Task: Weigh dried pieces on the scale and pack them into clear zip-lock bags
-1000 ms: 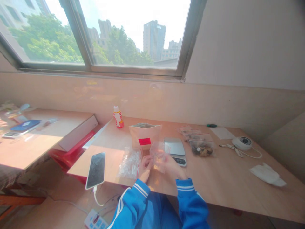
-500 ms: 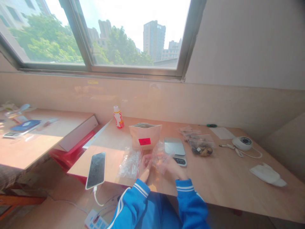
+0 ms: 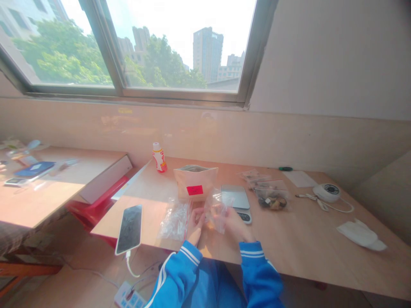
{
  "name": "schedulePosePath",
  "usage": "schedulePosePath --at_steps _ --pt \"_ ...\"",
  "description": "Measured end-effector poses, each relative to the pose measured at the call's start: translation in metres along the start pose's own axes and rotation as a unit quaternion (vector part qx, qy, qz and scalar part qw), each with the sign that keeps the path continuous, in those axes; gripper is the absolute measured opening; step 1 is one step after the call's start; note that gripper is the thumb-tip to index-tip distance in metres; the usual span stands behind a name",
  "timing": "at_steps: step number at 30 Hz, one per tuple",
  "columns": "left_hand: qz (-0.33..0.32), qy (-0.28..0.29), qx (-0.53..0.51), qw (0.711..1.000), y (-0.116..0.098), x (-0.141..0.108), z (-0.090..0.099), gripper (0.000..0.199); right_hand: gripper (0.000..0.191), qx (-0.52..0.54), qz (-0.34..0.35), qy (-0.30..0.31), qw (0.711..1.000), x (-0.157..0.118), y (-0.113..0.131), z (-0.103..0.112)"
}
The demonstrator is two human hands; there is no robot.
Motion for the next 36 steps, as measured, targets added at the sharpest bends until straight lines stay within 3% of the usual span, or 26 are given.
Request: schedulePosePath --at_steps 7,14,23,27,31,36 --pt "0.004 -0.016 0.014 1.000 0.007 0.004 0.004 0.032 0.032 -0.021 -0.014 0.031 0.999 -0.006 0.001 -0.006" --pt "0.002 -0.009 0.021 1.000 0.008 0.004 0.005 0.034 0.024 -0.040 -0.012 0.018 0.999 -0.004 0.001 -0.005" --pt "0.005 -0.023 0.028 0.999 0.006 0.002 0.003 0.034 0.041 0.003 -0.031 -0.029 0.999 -0.010 0.005 0.018" --pt "0.063 0.033 -0.019 0.997 0.009 -0.001 -0.010 0.042 0.040 -0.001 -0.020 -0.025 0.999 -0.010 0.009 0.016" --pt "0.060 0.051 -0.032 0.996 0.008 -0.002 -0.014 0.043 0.030 -0.032 0.015 -0.008 0.999 -0.012 0.022 0.010" --pt "0.050 0.035 -0.009 0.998 0.010 -0.001 -0.008 0.035 0.030 -0.075 0.013 -0.032 0.997 -0.033 0.041 0.037"
Point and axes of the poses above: each hand's wrist, its own x-axis towards the middle knuckle, its own z-axis out of the back of the hand, y = z × x, the point moved 7 cm from there along x, towards the middle knuckle, and after that the axes turned 5 degrees about y, right-handed, at the moved point
